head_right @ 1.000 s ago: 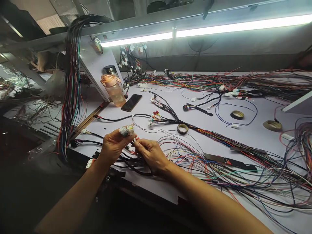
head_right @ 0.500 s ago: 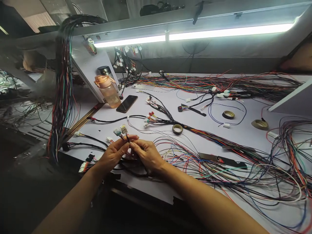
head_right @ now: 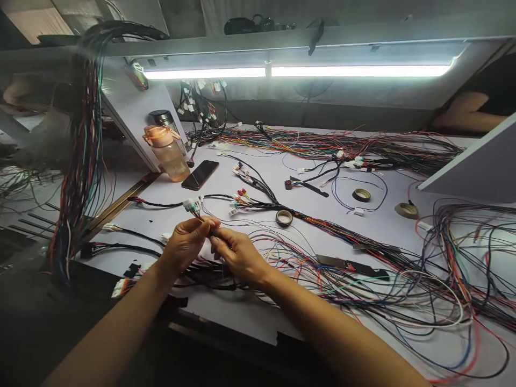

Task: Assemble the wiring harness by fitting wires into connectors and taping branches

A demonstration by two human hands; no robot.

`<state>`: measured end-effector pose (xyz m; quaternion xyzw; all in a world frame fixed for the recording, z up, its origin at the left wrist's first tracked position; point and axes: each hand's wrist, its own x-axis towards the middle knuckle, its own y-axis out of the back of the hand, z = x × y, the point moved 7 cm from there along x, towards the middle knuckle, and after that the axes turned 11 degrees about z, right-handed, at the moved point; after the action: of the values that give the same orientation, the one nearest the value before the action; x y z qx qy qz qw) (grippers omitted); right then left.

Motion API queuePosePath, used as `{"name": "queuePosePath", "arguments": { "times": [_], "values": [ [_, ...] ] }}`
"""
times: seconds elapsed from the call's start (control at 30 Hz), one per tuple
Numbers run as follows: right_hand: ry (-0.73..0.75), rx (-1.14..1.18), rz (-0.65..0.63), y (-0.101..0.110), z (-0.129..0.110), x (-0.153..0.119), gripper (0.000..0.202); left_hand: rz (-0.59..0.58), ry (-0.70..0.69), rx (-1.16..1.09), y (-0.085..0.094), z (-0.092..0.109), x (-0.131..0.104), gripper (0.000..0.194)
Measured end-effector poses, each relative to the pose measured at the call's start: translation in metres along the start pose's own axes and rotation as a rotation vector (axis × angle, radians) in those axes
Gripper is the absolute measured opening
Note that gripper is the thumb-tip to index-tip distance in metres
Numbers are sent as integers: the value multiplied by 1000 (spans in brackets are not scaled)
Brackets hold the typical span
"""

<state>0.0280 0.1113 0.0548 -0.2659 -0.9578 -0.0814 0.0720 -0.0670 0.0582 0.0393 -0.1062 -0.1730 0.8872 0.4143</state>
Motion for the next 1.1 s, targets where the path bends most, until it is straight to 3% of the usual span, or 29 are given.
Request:
{"name": "queuePosePath", "arguments": {
  "times": [0.17,0.3,0.37,0.5,0.6,0.93,1.1],
  "values": [
    [36,-286,4,25,4,2,24,184,76,-92,13,-17,12,22],
    [141,-599,228,71,17,23,23,237,147,-160,22,-23,13,23],
    [217,-802,276,82,22,36,23,241,168,-157,23,-24,14,25],
    [287,-1082,262,78,31,58,24,241,175,-148,22,-23,15,28],
    [289,-1169,280,72,37,66,22,229,176,-142,20,-23,16,27],
    [313,-894,427,90,50,68,8,222,197,-136,18,-25,18,25],
    [65,-466,563,127,57,74,17,220,176,-122,19,-25,18,23]
  ]
}}
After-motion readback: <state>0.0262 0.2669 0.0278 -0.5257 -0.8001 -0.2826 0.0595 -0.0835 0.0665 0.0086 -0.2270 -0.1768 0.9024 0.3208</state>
